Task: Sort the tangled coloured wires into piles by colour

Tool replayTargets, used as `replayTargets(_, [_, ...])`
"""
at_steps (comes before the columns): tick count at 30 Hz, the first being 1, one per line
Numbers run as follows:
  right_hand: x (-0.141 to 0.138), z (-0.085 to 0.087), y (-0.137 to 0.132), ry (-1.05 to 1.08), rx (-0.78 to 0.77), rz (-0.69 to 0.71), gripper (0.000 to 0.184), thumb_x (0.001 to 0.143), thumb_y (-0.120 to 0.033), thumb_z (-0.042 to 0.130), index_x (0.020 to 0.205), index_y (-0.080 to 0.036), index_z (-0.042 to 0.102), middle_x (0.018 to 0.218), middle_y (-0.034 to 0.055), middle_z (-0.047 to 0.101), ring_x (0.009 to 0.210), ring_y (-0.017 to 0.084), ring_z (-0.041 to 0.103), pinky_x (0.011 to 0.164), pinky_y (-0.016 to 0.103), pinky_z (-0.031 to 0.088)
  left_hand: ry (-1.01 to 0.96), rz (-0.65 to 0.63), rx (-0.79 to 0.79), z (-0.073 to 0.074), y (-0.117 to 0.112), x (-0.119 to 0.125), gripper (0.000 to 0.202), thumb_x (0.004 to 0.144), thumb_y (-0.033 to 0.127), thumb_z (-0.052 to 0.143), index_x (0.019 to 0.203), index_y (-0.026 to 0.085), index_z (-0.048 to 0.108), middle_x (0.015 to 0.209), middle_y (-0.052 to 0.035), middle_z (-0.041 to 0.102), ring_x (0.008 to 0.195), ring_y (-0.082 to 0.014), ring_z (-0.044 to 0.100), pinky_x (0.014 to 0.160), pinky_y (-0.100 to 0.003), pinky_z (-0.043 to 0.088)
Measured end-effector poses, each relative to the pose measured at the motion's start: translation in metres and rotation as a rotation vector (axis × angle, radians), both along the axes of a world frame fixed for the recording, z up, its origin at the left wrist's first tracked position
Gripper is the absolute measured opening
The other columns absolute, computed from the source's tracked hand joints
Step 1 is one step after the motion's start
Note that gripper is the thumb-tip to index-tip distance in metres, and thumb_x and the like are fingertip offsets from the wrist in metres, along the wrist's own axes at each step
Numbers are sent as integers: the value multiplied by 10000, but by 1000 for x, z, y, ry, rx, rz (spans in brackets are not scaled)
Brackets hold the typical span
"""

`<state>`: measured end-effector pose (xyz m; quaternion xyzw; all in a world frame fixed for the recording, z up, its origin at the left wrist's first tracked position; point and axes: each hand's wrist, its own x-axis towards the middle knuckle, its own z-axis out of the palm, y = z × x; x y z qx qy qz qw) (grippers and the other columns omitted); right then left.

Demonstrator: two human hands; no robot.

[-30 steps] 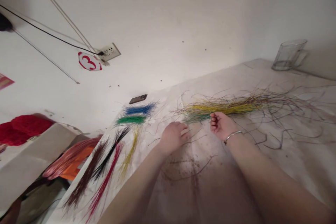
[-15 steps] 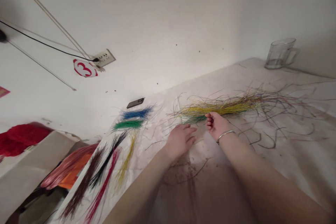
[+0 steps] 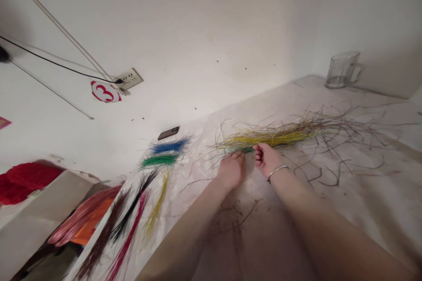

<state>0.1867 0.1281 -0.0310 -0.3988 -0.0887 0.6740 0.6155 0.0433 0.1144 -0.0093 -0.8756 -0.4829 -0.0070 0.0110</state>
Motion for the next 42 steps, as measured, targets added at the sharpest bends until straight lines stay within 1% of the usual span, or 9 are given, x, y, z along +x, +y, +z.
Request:
replayTargets(4, [-3, 7, -2, -7, -65, 3, 135, 740, -166, 567, 610, -193, 544, 447, -44, 463, 378, 75, 406, 347, 178, 311, 11, 41, 23, 2, 20, -13, 451, 914, 158, 386, 1360, 156, 453, 1415, -102, 470, 1270, -231, 431, 1063, -388, 348])
replayTargets(8, [-5, 15, -4, -10, -39, -29, 136, 789, -233, 565, 664, -215, 618, 720, 24, 672, 720, 133, 621, 595, 219, 486, 12, 49, 23, 7, 36, -22, 433, 879, 127, 444, 1298, 199, 524, 1378, -76, 511, 1247, -217, 456, 1058, -364, 353])
replayTargets(15, [-3, 14, 4, 36, 102, -79, 275, 867, -408, 435, 845, -281, 678, 1183, -26, 650, 1177, 137, 522, 927, 263, 414, -72, 103, 79, 23, 26, -13, 280, 914, 220, 437, 1100, 188, 644, 1105, -100, 639, 1091, -239, 534, 983, -396, 386])
replayTargets(19, [-6, 10, 9, 54, 126, -76, 296, 859, -424, 431, 846, -260, 677, 1169, -8, 655, 1181, 150, 517, 940, 266, 401, -87, 169, 28, 14, 23, 3, 243, 846, 388, 576, 899, 185, 698, 958, -96, 661, 995, -258, 576, 894, -374, 433])
replayTargets(23, [-5, 10, 9, 67, 108, -56, 313, 867, -401, 416, 808, -245, 682, 1065, 3, 690, 1098, 150, 567, 860, 257, 431, -100, 335, -28, 1, 38, 19, 360, 774, 470, 624, 924, 150, 690, 955, -133, 673, 917, -285, 625, 791, -370, 478])
replayTargets(27, [-4, 10, 7, 111, 98, -64, 300, 857, -376, 423, 755, -230, 665, 883, 11, 711, 910, 145, 627, 722, 244, 461, -107, 444, -92, -3, 56, 29, 342, 776, 462, 595, 908, 165, 701, 915, -134, 699, 848, -284, 658, 700, -348, 492])
replayTargets(32, [-4, 10, 8, 143, 81, -87, 258, 826, -375, 471, 739, -215, 654, 842, 21, 717, 820, 146, 642, 677, 243, 472, -115, 440, -179, -1, 61, 37, 187, 765, 314, 568, 773, 207, 720, 787, -82, 712, 790, -242, 667, 657, -299, 475])
replayTargets(37, [-3, 9, 10, 154, 63, -72, 289, 841, -355, 441, 695, -202, 638, 802, 37, 712, 773, 142, 652, 685, 246, 489, -183, 378, -284, 8, 61, 29, 113, 686, 236, 598, 644, 193, 693, 651, -51, 672, 708, -228, 647, 624, -293, 455])
replayTargets(42, [-2, 9, 10, 137, 57, -64, 316, 853, -360, 429, 679, -199, 638, 824, 41, 708, 818, 142, 653, 713, 245, 495, -361, 376, -392, 20, 50, 0, 116, 715, 255, 580, 710, 166, 655, 604, -8, 622, 605, -161, 605, 557, -247, 435])
